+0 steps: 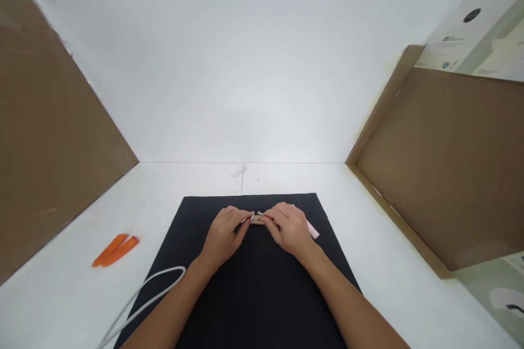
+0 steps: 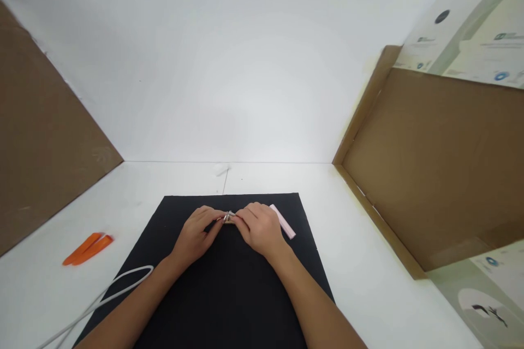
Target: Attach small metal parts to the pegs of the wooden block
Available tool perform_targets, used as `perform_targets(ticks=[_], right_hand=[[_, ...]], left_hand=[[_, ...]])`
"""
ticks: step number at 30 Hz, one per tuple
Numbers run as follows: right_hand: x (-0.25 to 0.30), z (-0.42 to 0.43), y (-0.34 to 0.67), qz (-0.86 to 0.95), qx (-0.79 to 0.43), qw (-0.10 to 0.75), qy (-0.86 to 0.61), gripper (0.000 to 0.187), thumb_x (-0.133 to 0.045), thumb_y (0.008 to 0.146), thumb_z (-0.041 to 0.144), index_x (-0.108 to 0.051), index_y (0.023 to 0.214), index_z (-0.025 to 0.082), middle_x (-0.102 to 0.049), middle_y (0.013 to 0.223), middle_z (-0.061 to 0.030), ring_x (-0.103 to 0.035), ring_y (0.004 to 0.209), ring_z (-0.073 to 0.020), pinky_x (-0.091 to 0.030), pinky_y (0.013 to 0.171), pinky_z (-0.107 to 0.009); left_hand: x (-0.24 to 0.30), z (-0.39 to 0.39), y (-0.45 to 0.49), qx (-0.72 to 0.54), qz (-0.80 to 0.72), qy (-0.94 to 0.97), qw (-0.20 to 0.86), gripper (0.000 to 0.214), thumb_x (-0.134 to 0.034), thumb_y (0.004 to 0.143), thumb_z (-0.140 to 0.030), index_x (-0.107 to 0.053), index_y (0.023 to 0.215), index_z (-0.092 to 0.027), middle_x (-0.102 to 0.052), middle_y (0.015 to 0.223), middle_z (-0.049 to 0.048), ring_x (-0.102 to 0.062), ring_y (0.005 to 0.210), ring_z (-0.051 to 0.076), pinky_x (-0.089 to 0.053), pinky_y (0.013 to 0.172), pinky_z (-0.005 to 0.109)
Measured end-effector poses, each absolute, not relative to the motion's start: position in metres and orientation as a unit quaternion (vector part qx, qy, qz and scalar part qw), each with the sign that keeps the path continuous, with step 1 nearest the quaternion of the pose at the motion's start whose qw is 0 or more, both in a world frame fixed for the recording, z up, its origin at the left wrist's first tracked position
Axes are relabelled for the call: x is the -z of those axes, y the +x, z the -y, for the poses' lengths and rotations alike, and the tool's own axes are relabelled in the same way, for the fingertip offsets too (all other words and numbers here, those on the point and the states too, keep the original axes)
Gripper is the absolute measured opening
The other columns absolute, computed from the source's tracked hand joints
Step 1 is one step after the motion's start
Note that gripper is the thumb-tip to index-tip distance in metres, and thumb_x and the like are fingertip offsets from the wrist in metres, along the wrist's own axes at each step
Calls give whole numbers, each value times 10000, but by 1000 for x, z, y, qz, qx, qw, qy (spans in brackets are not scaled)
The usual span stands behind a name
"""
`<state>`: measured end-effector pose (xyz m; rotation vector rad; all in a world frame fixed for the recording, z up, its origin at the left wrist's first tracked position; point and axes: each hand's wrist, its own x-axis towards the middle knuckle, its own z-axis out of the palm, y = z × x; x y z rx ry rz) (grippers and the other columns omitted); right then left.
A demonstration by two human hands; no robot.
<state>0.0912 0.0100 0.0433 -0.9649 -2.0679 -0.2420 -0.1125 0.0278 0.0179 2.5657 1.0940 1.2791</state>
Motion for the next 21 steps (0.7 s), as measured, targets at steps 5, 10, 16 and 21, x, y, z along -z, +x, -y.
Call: perform_targets(ticks=[5, 10, 16, 21], right_hand=[[-43, -8, 89, 839, 94, 406, -349, 122, -558, 933, 233, -645, 875, 172, -661, 743, -40, -573, 671, -152, -409, 610, -293], [-41, -7, 86, 850, 111, 386, -340, 129, -557, 933, 243, -647, 870, 176, -663, 743, -41, -572, 673, -157, -416, 611, -302], [-43, -11, 96, 804, 91, 455, -371, 111, -573, 916, 211, -642, 836, 177, -662, 715, -41, -571, 640, -153, -430, 601, -299], [-44, -5, 88, 845, 119, 421, -307, 99, -569, 924, 236, -649, 951, 184, -685, 763, -44, -596, 670, -156, -430, 595, -300]], left_hand=[[-16, -28, -113, -427, -349, 833, 39, 153, -523, 928, -186, -648, 1015, -198, -691, 886, 52, -593, 818, 175, -481, 771, 333], [-15, -29, -113, -426, -348, 834, 39, 147, -531, 921, -170, -643, 1012, -198, -687, 879, 49, -592, 822, 179, -482, 774, 338], [-17, -29, -113, -429, -342, 835, 33, 145, -541, 916, -169, -647, 1011, -197, -688, 868, 49, -587, 805, 173, -483, 759, 334], [-19, -28, -112, -431, -340, 835, 32, 143, -529, 922, -183, -650, 997, -197, -685, 848, 49, -593, 785, 173, -487, 741, 327]])
